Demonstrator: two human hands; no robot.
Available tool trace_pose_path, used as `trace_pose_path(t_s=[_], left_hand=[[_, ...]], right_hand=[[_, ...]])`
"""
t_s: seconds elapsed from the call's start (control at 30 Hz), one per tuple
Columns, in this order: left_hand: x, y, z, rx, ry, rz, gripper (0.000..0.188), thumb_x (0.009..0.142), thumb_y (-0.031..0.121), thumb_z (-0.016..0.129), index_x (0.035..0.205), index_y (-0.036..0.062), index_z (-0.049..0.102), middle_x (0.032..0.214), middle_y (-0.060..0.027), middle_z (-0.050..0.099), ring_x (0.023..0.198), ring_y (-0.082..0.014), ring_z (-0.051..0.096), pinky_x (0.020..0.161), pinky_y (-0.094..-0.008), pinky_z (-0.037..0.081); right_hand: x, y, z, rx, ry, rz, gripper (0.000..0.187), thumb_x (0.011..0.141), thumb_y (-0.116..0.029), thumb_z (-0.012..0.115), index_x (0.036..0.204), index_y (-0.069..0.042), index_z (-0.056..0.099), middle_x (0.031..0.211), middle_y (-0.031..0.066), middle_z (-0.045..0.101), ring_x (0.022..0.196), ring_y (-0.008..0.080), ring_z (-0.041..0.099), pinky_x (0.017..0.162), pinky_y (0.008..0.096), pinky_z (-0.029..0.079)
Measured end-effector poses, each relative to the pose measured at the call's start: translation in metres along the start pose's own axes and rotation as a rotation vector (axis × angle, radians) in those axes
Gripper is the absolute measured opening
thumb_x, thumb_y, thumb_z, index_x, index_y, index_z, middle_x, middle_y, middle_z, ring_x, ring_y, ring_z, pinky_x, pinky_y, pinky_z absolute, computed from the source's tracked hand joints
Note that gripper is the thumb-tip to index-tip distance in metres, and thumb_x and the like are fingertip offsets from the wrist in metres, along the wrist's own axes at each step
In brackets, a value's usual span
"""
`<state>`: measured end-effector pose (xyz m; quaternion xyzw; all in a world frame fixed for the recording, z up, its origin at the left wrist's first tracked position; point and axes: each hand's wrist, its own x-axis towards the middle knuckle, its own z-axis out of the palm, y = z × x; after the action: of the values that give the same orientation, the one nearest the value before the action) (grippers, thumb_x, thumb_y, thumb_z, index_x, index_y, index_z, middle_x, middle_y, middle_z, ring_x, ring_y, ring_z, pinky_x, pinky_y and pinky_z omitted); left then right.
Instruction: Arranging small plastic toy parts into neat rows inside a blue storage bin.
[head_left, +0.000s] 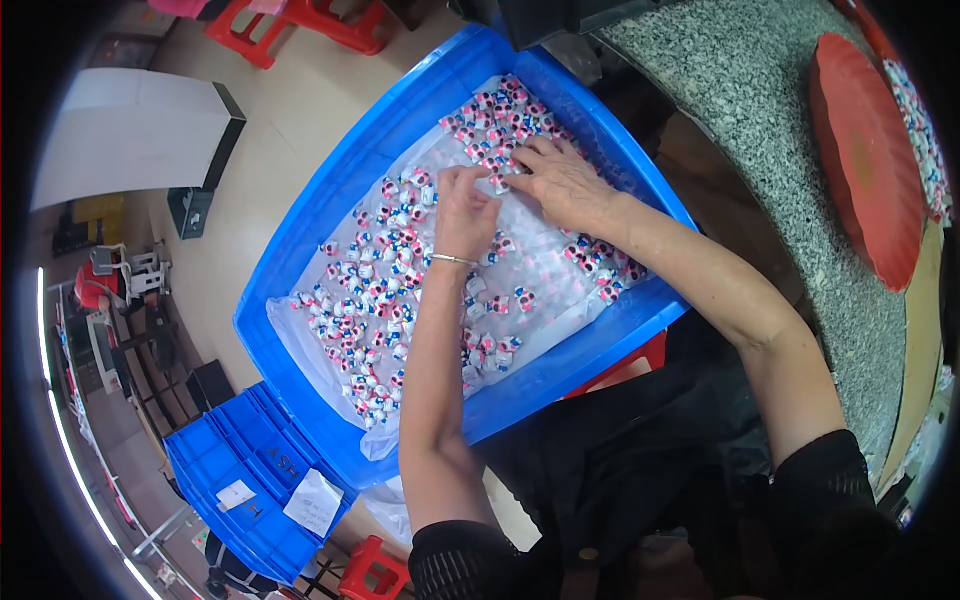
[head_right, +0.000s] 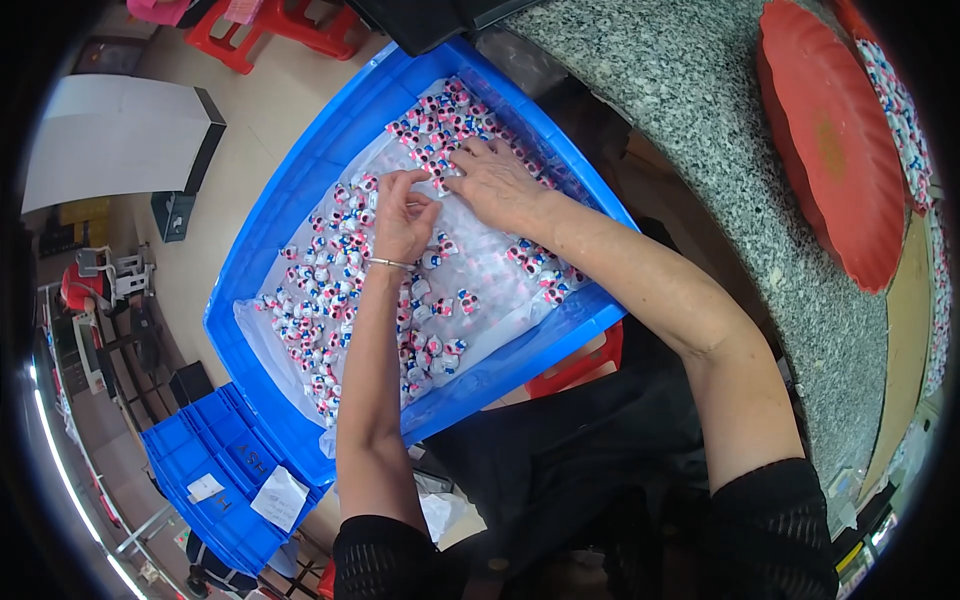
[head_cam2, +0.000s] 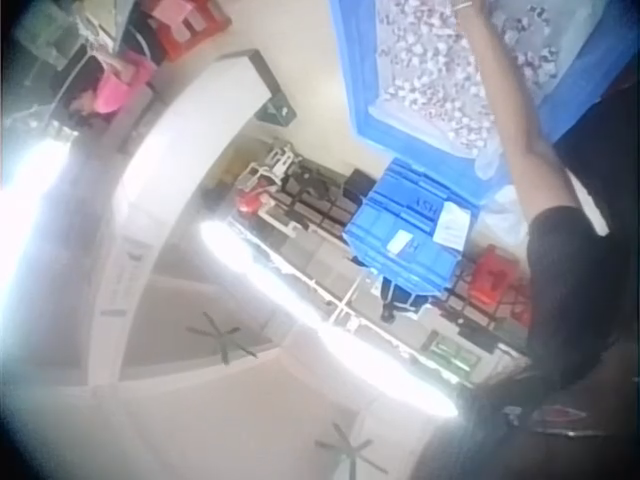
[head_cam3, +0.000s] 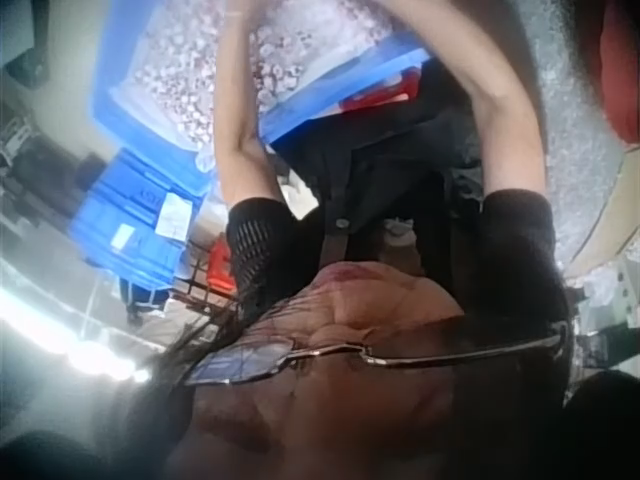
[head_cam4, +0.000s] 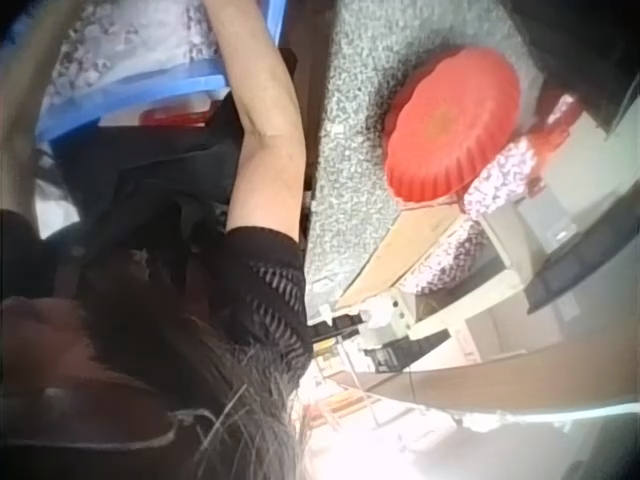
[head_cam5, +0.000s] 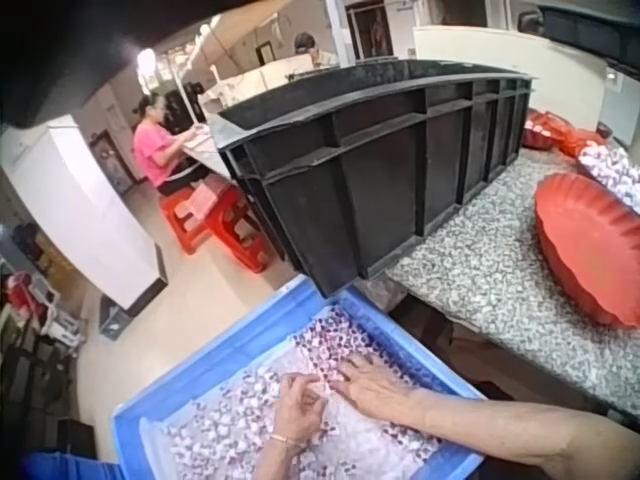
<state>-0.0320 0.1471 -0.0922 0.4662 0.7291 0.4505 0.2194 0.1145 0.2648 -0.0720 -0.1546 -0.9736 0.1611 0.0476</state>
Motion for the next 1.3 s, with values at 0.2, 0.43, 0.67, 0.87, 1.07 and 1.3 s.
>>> trace_pose_path(t_s=[0.2,0.43,0.67,0.87,1.07,1.3], left_hand=[[-0.017,0.010,-0.035,0.313,-0.235,0.042,0.020,0.077,0.007,0.067,0.097,0.0074,0.065,0.089,-0.0106,0.058,0.078,-0.0233,0.061,0.071,-0.0326,0.052],[-0.019,0.011,-0.026,0.765,-0.450,0.113,0.029,0.070,0.007,0.065,0.099,0.0094,0.066,0.099,-0.0146,0.060,0.095,-0.0328,0.057,0.081,-0.0443,0.050],[-0.021,0.024,-0.020,-0.006,-0.215,-0.150,0.032,0.077,0.003,0.066,0.109,0.0060,0.065,0.082,0.0002,0.052,0.075,-0.0085,0.052,0.065,-0.0234,0.044],[-0.027,0.005,-0.003,-0.354,-0.168,-0.329,0.016,0.088,0.003,0.063,0.104,0.0022,0.063,0.080,0.0047,0.058,0.065,-0.0052,0.052,0.059,-0.0214,0.044],[-0.031,0.009,0.008,0.233,-0.126,0.103,0.020,0.080,0.006,0.069,0.098,0.0059,0.063,0.082,-0.0035,0.058,0.065,-0.0145,0.057,0.060,-0.0283,0.048],[-0.033,0.039,0.016,0.368,-0.304,0.207,0.028,0.072,0.015,0.076,0.093,0.0070,0.060,0.093,-0.0103,0.057,0.078,-0.0283,0.060,0.066,-0.0388,0.050]], right_hand=[[-0.004,0.007,-0.006,0.033,0.069,0.024,0.046,0.074,-0.005,0.066,0.119,-0.014,0.064,0.132,0.0126,0.050,0.126,0.0323,0.040,0.105,0.0495,0.035],[-0.012,-0.003,-0.024,0.102,0.054,-0.017,0.050,0.069,-0.001,0.067,0.118,-0.008,0.063,0.133,0.0130,0.049,0.126,0.0328,0.041,0.105,0.0430,0.038],[-0.032,0.006,-0.014,0.096,0.082,-0.023,0.045,0.070,-0.001,0.067,0.114,-0.006,0.065,0.133,0.0144,0.049,0.126,0.0327,0.042,0.104,0.0437,0.038],[-0.032,0.003,-0.012,0.130,0.053,-0.025,0.039,0.072,-0.003,0.067,0.111,-0.005,0.066,0.130,0.0143,0.051,0.124,0.0319,0.043,0.103,0.0444,0.039],[-0.035,0.005,-0.013,0.132,-0.018,-0.008,0.036,0.073,-0.004,0.066,0.109,-0.005,0.067,0.130,0.0141,0.051,0.124,0.0314,0.044,0.103,0.0447,0.039],[-0.032,0.007,-0.015,0.176,0.089,0.026,0.031,0.077,-0.004,0.063,0.107,-0.004,0.067,0.127,0.0142,0.054,0.119,0.0326,0.048,0.100,0.0427,0.041]])
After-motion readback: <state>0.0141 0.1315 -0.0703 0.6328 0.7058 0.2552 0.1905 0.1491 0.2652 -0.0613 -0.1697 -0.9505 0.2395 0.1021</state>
